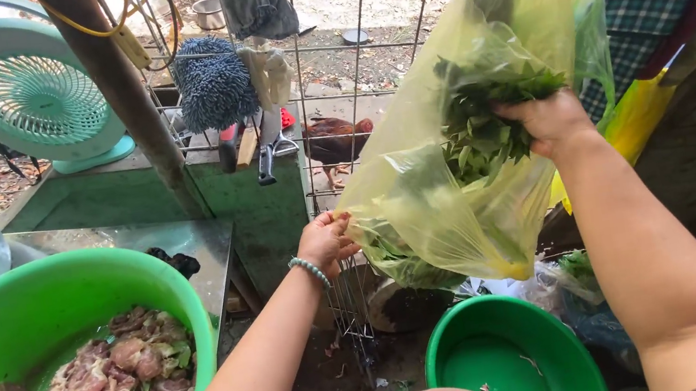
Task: Skewer pieces of marinated meat and green leaves onto a metal spit.
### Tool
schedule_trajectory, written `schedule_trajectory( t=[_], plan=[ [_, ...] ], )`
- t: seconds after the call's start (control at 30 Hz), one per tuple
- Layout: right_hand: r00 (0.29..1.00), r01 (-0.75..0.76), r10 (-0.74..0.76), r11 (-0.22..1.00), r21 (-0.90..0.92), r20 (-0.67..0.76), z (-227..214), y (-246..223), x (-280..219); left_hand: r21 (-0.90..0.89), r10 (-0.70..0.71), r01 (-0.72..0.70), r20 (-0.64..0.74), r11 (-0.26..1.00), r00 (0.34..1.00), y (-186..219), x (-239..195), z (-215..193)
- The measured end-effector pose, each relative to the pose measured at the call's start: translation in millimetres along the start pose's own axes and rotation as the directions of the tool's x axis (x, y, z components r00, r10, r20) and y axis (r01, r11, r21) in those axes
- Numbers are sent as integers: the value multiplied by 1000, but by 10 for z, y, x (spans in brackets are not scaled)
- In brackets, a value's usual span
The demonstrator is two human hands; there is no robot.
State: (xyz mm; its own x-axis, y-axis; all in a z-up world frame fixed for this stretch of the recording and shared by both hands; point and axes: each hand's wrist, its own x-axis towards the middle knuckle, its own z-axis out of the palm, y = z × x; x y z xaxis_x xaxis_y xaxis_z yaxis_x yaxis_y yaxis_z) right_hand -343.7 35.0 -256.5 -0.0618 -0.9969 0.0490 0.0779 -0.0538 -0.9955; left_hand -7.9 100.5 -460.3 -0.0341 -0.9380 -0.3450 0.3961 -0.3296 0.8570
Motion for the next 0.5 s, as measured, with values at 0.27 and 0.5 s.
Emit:
schedule_trajectory(
  t=[0.27,0.5],
  plan=[
    [994,9,-25,990,142,108,-266,89,-289,-193,-18,-26,-222,981,975,-48,310,-100],
    [998,61,-60,995,-80,15,-223,-394,-566,-232,60,-137,-314,963,948,-499,447,-442]
  ],
)
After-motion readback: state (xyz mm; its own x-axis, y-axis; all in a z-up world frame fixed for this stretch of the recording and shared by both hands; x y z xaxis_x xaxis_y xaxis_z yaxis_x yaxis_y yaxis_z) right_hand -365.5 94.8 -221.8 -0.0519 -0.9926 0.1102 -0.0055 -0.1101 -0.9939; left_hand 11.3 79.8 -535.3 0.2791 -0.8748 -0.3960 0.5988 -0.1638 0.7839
